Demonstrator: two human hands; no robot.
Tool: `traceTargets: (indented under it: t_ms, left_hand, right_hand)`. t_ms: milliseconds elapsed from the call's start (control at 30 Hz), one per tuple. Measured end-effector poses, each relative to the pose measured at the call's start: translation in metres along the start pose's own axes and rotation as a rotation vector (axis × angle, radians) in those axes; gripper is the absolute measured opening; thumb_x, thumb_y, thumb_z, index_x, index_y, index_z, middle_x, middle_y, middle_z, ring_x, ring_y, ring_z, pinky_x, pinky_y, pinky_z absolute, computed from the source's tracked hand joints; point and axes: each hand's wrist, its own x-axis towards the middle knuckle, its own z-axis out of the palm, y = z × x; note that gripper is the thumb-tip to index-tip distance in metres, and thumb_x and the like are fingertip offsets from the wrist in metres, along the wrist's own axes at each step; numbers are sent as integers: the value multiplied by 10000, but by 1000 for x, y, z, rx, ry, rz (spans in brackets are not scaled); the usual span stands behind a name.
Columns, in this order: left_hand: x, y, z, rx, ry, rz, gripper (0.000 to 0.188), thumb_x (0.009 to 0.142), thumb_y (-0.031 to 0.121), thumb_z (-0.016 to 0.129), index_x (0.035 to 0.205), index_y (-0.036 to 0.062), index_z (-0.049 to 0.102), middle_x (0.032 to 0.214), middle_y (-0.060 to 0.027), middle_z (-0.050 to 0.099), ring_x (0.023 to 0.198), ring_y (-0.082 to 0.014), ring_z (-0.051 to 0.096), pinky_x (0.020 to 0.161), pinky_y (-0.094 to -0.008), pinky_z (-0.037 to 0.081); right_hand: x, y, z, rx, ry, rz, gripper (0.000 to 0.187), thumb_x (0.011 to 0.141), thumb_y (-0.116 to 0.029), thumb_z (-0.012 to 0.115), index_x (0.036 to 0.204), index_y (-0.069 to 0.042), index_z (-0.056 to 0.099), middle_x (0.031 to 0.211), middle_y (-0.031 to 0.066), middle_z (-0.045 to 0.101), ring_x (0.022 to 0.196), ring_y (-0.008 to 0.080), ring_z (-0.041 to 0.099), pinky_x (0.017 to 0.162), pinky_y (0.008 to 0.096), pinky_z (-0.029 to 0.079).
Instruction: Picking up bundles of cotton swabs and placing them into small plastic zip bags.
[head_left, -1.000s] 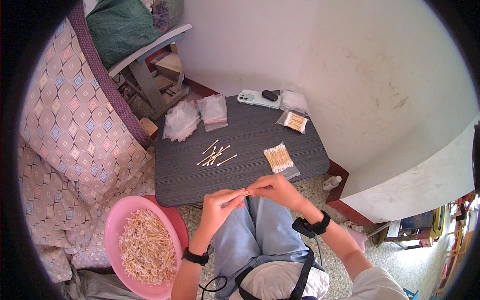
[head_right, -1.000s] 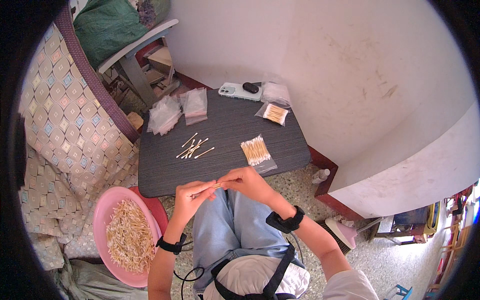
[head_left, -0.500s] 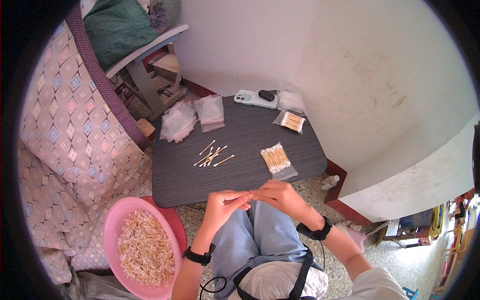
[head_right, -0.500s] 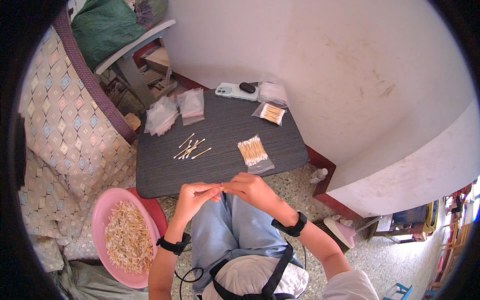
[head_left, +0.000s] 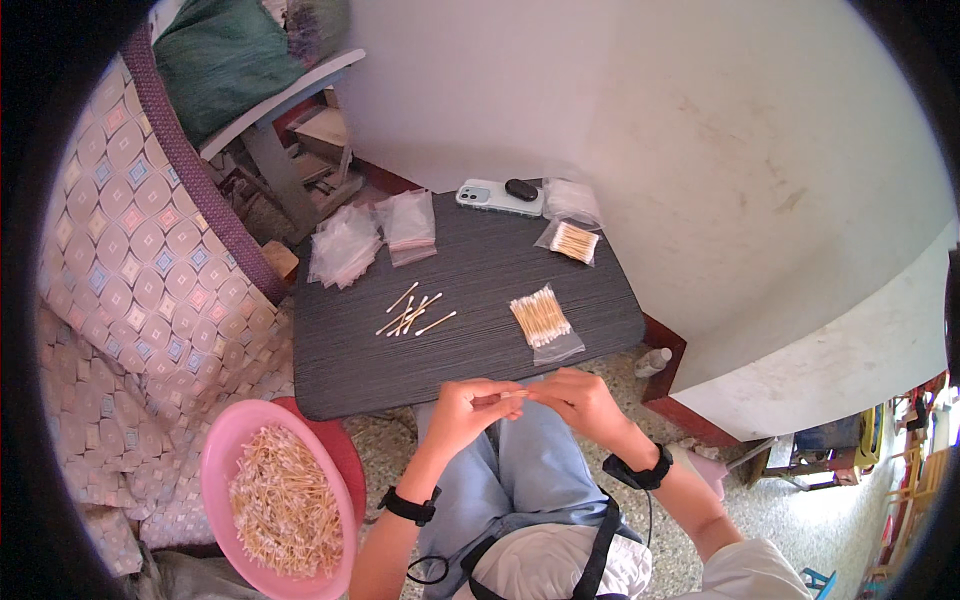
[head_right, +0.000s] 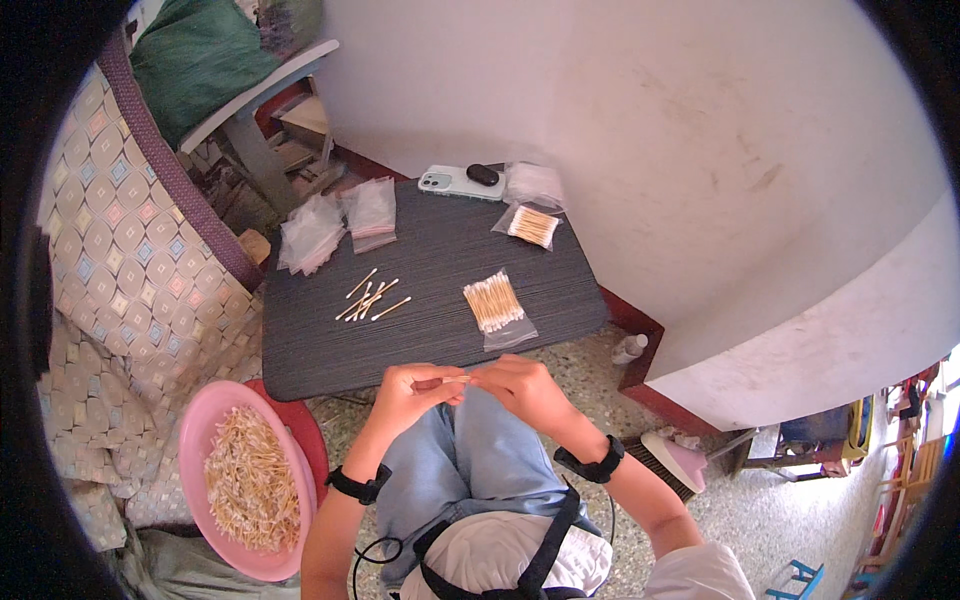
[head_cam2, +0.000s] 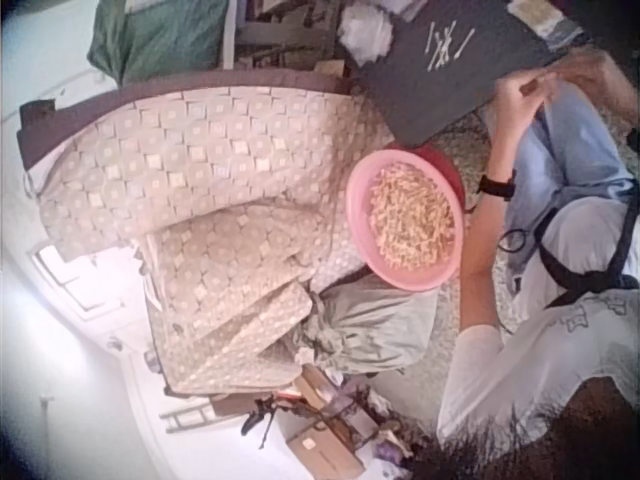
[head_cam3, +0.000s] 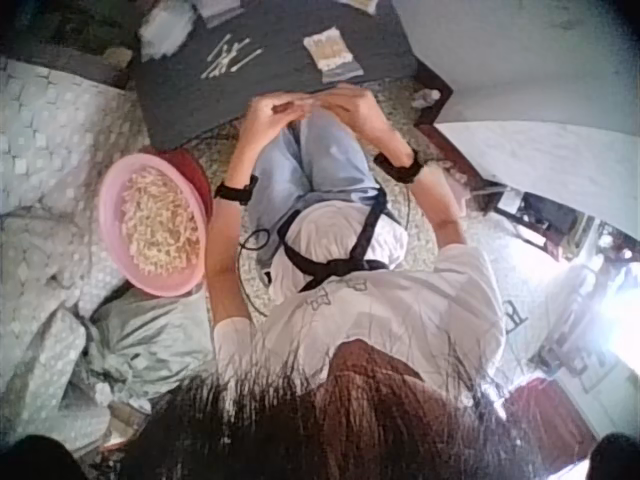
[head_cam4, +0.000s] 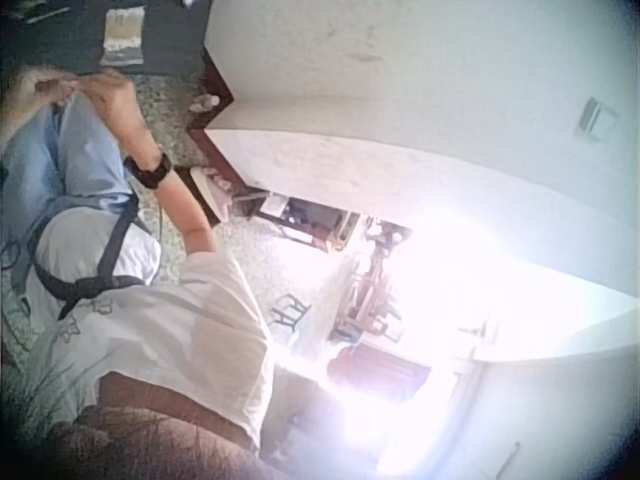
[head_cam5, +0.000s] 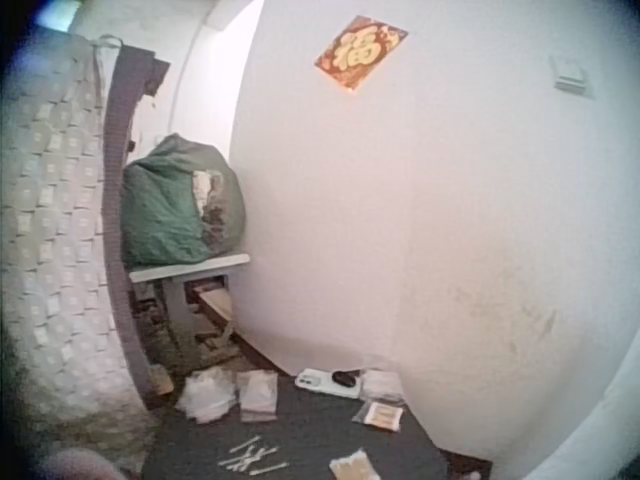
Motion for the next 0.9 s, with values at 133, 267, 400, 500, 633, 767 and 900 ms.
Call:
traceTargets:
  t_ms: [133, 267, 400, 500, 633, 767, 900]
  left_hand:
    - [5, 1, 10, -32, -33, -17, 189, 878, 83, 655, 1009, -49, 690, 882, -126, 703, 774, -176, 697, 666, -257, 562]
    - [8, -2, 14, 5, -24, -28, 183, 879, 80, 653, 1000, -52, 691, 880, -129, 706, 769, -177, 701, 659, -248, 555]
    - [9, -5, 16, 55, -24, -27, 182, 876, 92, 656, 983, -50, 696, 846, -125, 710, 733, -173, 704, 636, -242, 553]
    - [12, 0, 18, 156, -19, -52, 167, 889, 87, 639, 977, -41, 700, 829, -121, 705, 726, -165, 695, 653, -244, 560]
    - [20, -4, 19, 258, -7, 2, 166, 886, 88, 639, 976, -37, 702, 809, -111, 708, 710, -158, 696, 645, -236, 555]
    - [29, -13, 25, 206, -38, 24, 179, 877, 95, 650, 986, -38, 700, 812, -112, 709, 715, -152, 697, 639, -232, 550]
    - [40, -19, 32, 345, 27, 183, 190, 838, 106, 692, 989, -8, 705, 834, -95, 689, 726, -151, 681, 626, -244, 537]
  right_hand:
    - [-7, 0, -9, 17, -18, 93, 146, 788, -58, 683, 926, -11, 695, 830, 103, 674, 724, 270, 615, 658, 357, 496]
    - [-11, 1, -15, 10, -49, 115, 167, 793, -70, 683, 953, -22, 693, 823, 103, 666, 721, 271, 610, 654, 356, 494]
    - [-14, 1, -17, -145, -92, 17, 217, 774, -87, 681, 988, -51, 681, 776, 85, 638, 710, 254, 610, 628, 349, 502]
    - [-15, 0, -17, -256, -72, -42, 253, 709, -40, 695, 961, -33, 675, 804, 103, 641, 699, 271, 616, 613, 359, 506]
    - [-18, 7, -13, -319, -26, -88, 258, 667, -23, 690, 925, -32, 670, 778, 100, 629, 688, 274, 618, 596, 351, 505]
    - [-22, 9, -20, -294, -12, -49, 217, 706, -16, 682, 923, -20, 671, 763, 115, 631, 676, 283, 615, 593, 359, 499]
    - [-32, 17, -21, -241, 41, 141, 117, 781, -49, 653, 890, -7, 657, 805, 138, 656, 756, 312, 636, 645, 383, 513]
